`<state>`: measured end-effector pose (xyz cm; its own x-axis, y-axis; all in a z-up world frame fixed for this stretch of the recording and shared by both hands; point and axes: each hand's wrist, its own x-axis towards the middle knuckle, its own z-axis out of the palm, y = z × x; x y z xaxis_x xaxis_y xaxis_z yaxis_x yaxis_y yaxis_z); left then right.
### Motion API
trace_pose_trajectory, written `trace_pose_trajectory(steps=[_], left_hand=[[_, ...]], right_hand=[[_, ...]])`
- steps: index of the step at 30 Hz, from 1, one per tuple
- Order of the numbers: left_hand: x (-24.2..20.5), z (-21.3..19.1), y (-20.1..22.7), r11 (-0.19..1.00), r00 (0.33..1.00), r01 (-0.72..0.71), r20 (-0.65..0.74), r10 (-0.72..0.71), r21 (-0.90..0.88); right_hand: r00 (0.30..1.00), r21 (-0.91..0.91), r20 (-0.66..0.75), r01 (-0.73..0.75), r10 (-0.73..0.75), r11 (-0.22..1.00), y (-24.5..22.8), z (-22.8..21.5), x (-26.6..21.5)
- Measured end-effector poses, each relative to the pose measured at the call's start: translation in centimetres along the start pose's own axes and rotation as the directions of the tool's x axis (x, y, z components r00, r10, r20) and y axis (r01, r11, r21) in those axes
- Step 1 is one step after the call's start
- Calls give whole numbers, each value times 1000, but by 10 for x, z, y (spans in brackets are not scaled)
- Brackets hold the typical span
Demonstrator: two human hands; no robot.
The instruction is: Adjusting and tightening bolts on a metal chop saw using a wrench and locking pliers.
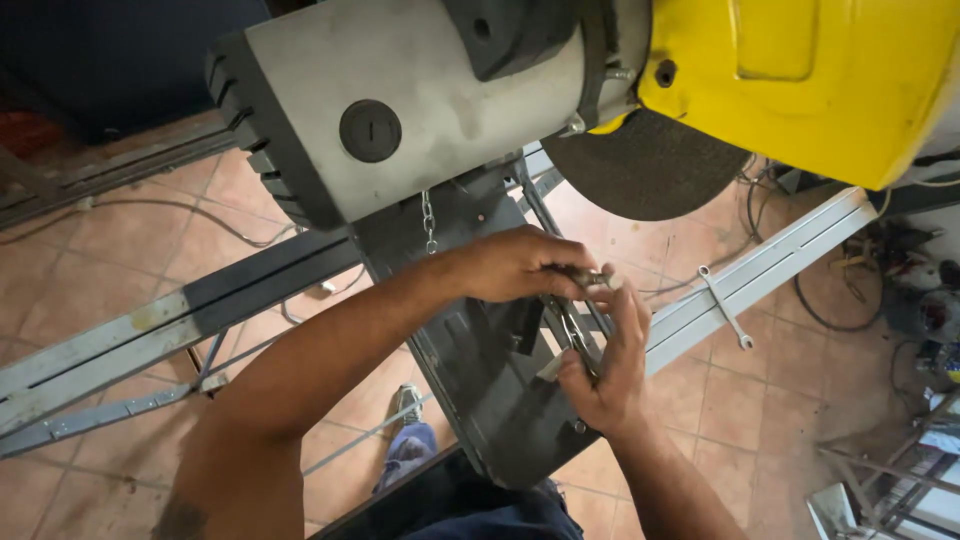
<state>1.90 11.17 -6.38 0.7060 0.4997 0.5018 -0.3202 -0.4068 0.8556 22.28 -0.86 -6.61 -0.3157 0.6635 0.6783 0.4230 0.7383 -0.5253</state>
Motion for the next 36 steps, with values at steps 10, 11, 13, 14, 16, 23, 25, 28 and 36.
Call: trace_pose_trajectory(steps=[10,11,13,14,16,23,25,28,36], left_hand=[[-6,2,14,999,1000,-13,-12,13,-37],[-9,3,7,1000,1000,-9,-13,9,-12],[-14,6,-5,1000,1000,-4,-14,5,16],[-17,8,-11,1000,999,-10,-38,10,17],[-24,11,-8,1000,997,-11,-74,13,23],[-56,15,10,789,953,228,-297,-60,570],[-58,16,1,675,940,327,-303,-159,661],[-55,4,-8,659,957,286,-245,-156,695],[-40,-14,13,597,968,193,-51,-246,779]], right_hand=[[993,-59,74,100,-95,993,13,-1,0],[995,-68,51,89,-86,994,16,0,0],[997,-75,27,80,-78,994,13,1,12],[995,-44,35,96,-95,994,7,0,24],[992,-1,49,117,-117,993,0,0,38],[983,11,116,145,-146,989,-3,-2,54],[982,15,162,92,-94,996,-8,-4,50],[983,220,177,7,-47,976,-7,-4,52],[975,420,224,-103,6,902,-9,0,53]])
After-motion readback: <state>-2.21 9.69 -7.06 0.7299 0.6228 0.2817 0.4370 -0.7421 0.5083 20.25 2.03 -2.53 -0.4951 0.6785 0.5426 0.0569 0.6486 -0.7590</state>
